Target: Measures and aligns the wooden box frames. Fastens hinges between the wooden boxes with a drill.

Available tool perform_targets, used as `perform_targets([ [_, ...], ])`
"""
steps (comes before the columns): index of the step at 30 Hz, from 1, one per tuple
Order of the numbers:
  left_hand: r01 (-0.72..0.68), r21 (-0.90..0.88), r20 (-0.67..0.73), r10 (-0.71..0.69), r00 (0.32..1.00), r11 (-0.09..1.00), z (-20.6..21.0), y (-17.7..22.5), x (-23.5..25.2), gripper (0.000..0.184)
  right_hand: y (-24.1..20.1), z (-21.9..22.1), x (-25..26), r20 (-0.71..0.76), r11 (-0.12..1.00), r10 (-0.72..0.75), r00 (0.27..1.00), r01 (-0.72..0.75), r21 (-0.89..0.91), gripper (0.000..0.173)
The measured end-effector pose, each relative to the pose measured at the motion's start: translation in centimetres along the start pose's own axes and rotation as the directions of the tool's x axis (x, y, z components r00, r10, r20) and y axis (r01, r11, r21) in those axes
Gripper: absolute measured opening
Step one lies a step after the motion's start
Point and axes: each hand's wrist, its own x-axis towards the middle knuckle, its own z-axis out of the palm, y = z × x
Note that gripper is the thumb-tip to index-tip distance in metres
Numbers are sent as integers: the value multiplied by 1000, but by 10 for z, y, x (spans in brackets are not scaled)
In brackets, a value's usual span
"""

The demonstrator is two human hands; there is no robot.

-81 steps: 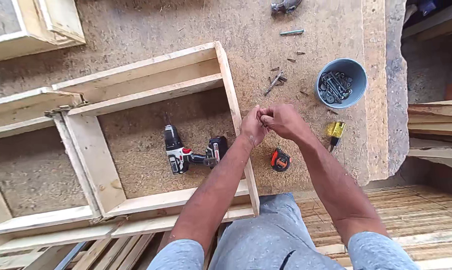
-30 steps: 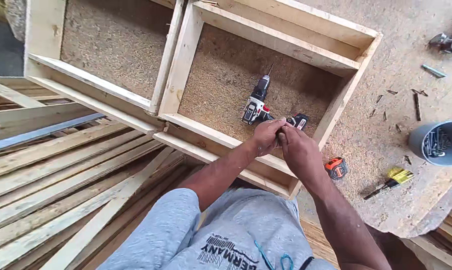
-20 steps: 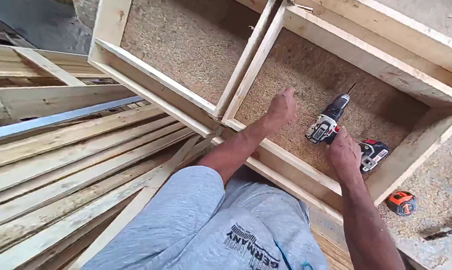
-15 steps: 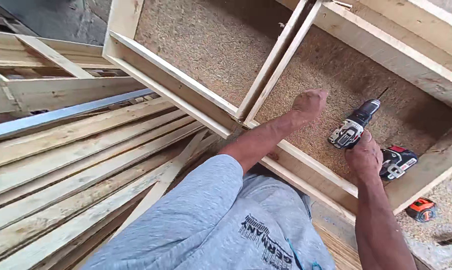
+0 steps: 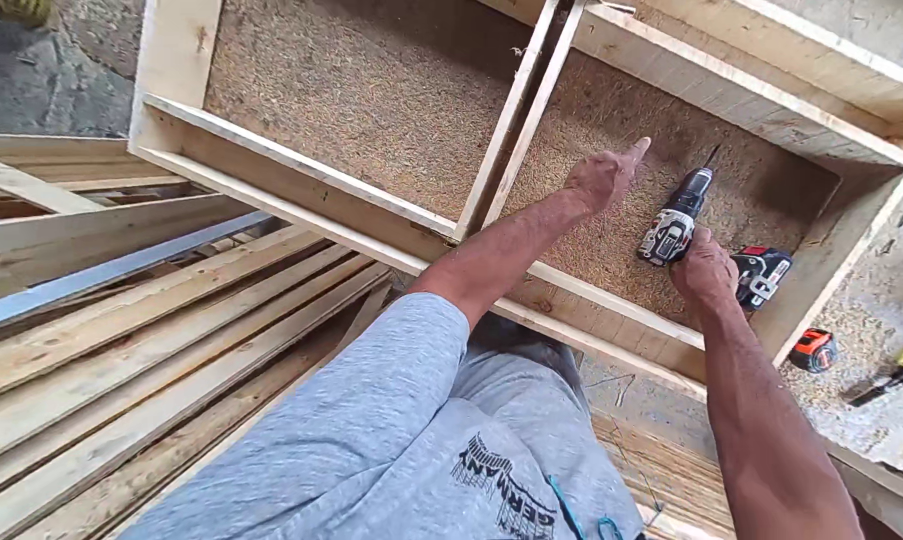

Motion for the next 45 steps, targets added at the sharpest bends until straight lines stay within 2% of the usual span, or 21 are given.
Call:
perform_targets([
  [2,81,-53,-16,-82,996,995,-8,-2,3,48,-2,-13,-12,-21,999,36,999,-36,39,60],
  [3,130,-116,-14,-133,991,985,-13,-5,4,39,-1,-21,-21,-33,996,57,998,-54,77,57],
  [5,218,-358,15,-228,973,908,-24,-13,-4,26,4,-36,-51,-72,982,70,995,-56,183,53],
  [6,246,-533,34,-271,962,809,-31,-17,-13,24,7,-45,-71,-103,971,54,993,-28,238,51],
  [7,248,-714,57,-299,953,654,-39,-19,-27,23,10,-54,-95,-135,956,27,991,13,294,50],
  [9,208,-944,115,-336,935,255,-51,-23,-75,23,18,-59,-156,-220,901,-63,974,150,406,55],
  [10,189,-976,142,-347,927,108,-55,-23,-105,22,23,-54,-188,-268,856,-113,957,231,462,58],
  [12,215,-975,221,-381,898,-61,-51,-21,-169,24,31,-31,-244,-322,652,-224,920,387,652,60],
  [14,278,-943,330,-404,853,-184,-33,-16,-226,30,28,0,-287,-293,383,-315,903,404,831,55],
  [15,294,-924,372,-408,834,-243,-23,-14,-246,32,23,16,-301,-292,287,-356,887,402,870,52],
  [19,291,-863,462,-413,785,-412,4,-2,-293,33,-15,42,-332,-352,201,-468,811,485,851,44],
  [21,264,-856,454,-403,795,-444,5,3,-306,31,-27,50,-337,-369,219,-492,788,523,824,43],
  [24,235,-870,418,-398,817,-433,2,3,-317,28,-37,53,-337,-409,279,-521,749,603,747,46],
  [29,226,-894,386,-408,827,-388,-9,-6,-320,23,-57,48,-344,-396,347,-504,768,600,721,50],
  [32,244,-934,340,-434,834,-263,-14,-19,-319,19,-76,47,-348,-371,429,-490,789,588,686,51],
  [34,263,-954,299,-471,830,-142,-16,-29,-319,17,-92,46,-351,-362,521,-486,795,596,610,48],
  [35,290,-949,313,-481,819,-124,-18,-35,-320,18,-99,46,-352,-369,565,-494,787,613,552,47],
  [38,358,-915,404,-456,793,-187,-27,-55,-321,24,-119,45,-348,-395,626,-531,749,661,413,50],
  [40,343,-912,409,-416,812,-225,-36,-65,-319,24,-132,45,-348,-389,631,-508,769,639,440,47],
  [42,330,-910,406,-379,832,-251,-49,-72,-314,22,-148,46,-351,-375,601,-446,813,582,547,46],
  [45,401,-879,468,-311,827,-258,-60,-89,-311,25,-173,49,-358,-353,524,-353,867,495,693,46],
])
